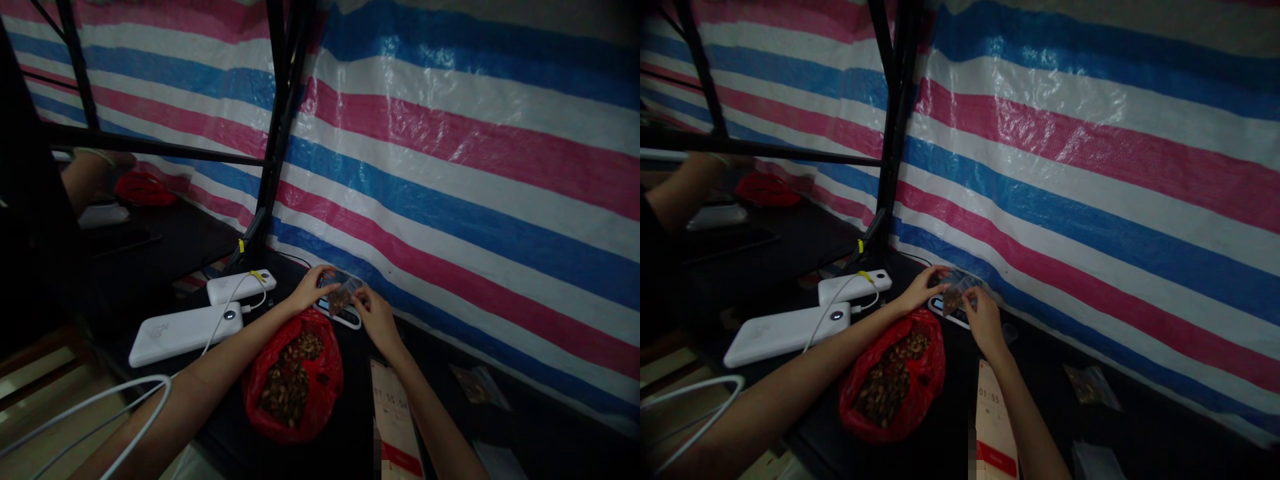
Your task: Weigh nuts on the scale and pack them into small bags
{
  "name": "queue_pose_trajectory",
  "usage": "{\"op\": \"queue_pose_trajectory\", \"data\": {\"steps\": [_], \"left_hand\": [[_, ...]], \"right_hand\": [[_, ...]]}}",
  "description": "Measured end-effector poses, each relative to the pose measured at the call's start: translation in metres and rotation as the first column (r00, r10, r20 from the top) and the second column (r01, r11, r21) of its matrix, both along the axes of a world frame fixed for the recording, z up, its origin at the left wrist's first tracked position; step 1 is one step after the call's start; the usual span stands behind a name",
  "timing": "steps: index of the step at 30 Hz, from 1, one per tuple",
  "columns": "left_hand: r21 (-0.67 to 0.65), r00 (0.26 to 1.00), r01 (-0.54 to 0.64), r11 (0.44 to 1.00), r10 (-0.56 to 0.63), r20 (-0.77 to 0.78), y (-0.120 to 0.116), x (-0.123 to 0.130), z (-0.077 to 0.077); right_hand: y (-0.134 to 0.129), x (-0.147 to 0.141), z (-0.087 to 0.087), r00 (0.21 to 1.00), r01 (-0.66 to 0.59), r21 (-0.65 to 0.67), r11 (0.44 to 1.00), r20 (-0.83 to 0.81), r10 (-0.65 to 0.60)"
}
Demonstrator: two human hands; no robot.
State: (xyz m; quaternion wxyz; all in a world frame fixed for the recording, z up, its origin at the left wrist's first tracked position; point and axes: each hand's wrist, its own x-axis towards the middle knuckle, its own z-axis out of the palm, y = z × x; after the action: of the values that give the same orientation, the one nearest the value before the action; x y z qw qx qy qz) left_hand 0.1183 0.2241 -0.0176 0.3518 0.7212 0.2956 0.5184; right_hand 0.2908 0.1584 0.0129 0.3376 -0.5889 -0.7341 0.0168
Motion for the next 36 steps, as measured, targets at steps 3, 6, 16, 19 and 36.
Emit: {"op": "queue_pose_trajectory", "data": {"steps": [3,6,16,19,36], "left_hand": [[-0.075,0.977,0.192,0.979,-0.198,-0.075,-0.004,0.006,-0.002],[-0.082,0.988,0.152,0.985,-0.151,0.010,-0.006,0.010,-0.005],[-0.231,0.990,0.121,0.965,-0.101,0.096,-0.019,0.009,-0.007],[-0.172,0.999,0.012,0.985,-0.007,0.031,-0.022,0.007,-0.006],[0.027,0.971,0.000,1.000,0.006,-0.237,-0.028,0.010,-0.010]], "right_hand": [[-0.015,-0.002,0.002,0.999,-0.029,-0.043,0.999,-0.018,0.028],[-0.028,-0.003,0.000,0.999,-0.025,-0.044,0.999,-0.029,0.024],[-0.037,0.010,-0.020,0.936,-0.088,-0.053,0.995,-0.347,0.065],[-0.034,0.008,-0.026,0.901,-0.044,0.011,0.999,-0.431,0.044],[-0.050,0.010,-0.028,0.697,-0.009,-0.017,1.000,-0.717,-0.006]]}}
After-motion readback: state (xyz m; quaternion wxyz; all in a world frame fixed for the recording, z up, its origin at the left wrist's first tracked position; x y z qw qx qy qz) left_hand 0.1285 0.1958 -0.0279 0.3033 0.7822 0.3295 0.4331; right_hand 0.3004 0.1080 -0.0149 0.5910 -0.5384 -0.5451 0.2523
